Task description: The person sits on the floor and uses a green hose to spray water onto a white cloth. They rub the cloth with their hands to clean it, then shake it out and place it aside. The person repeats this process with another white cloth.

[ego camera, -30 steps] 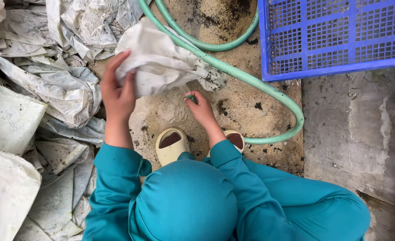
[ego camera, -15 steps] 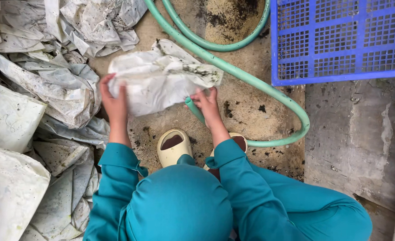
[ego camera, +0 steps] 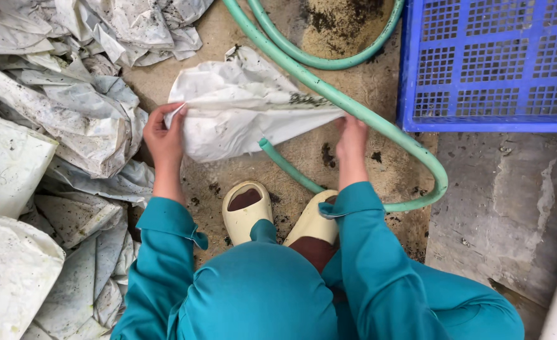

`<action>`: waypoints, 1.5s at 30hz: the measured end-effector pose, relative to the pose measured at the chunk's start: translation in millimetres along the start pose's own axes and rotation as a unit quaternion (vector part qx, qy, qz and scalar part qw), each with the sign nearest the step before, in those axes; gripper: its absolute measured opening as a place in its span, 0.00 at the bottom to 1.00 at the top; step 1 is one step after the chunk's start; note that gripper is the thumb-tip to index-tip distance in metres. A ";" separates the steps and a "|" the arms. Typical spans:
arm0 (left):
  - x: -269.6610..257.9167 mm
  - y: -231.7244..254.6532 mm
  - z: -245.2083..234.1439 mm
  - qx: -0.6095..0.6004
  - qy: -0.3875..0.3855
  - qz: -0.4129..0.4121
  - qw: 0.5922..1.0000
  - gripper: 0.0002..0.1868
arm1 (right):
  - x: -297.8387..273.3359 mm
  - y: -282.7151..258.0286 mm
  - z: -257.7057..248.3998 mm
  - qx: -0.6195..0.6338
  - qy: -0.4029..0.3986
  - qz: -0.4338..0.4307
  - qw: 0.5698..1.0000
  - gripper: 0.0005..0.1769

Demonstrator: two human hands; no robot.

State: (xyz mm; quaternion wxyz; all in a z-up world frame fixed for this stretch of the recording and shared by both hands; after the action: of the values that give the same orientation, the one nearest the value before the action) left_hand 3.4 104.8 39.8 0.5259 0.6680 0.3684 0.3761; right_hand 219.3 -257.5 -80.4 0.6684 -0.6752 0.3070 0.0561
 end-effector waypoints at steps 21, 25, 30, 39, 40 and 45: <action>14.5 11.6 64.9 0.254 -0.174 -0.050 0.950 0.17 | -159.7 -12.8 50.0 -0.374 -0.388 -0.120 0.833 0.14; 23.6 67.0 70.2 0.198 -0.061 0.103 0.973 0.14 | -179.2 -44.8 41.8 -0.340 -0.433 -0.069 0.832 0.15; -35.9 92.2 56.4 0.092 -0.030 0.577 0.811 0.10 | -159.2 -21.6 18.9 -0.272 -0.350 -0.156 0.883 0.15; -138.4 -2.2 91.0 0.343 -0.377 0.383 0.771 0.23 | -197.5 -70.8 36.9 -0.362 -0.392 -0.240 0.811 0.10; -140.8 -13.9 99.0 0.340 -0.377 0.383 0.772 0.23 | -194.8 -73.2 39.9 -0.364 -0.390 -0.241 0.811 0.10; -139.5 -28.7 100.1 0.338 -0.464 0.395 0.717 0.08 | -164.9 -38.5 71.7 -0.415 -0.299 -0.464 0.724 0.11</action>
State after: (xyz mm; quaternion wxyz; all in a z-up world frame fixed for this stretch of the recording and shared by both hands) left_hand 27.5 -56.6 -20.9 0.1734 0.9770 -0.1167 0.0428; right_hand 129.4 -137.5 26.0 0.3215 -0.8913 -0.3141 0.0596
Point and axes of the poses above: each hand's wrist, its own x-axis towards the middle knuckle, its own z-axis out of the palm, y = z × x, the point moved 6 cm from there along x, towards the middle knuckle, and after that the axes turned 10 degrees about y, right-handed, at the moved point
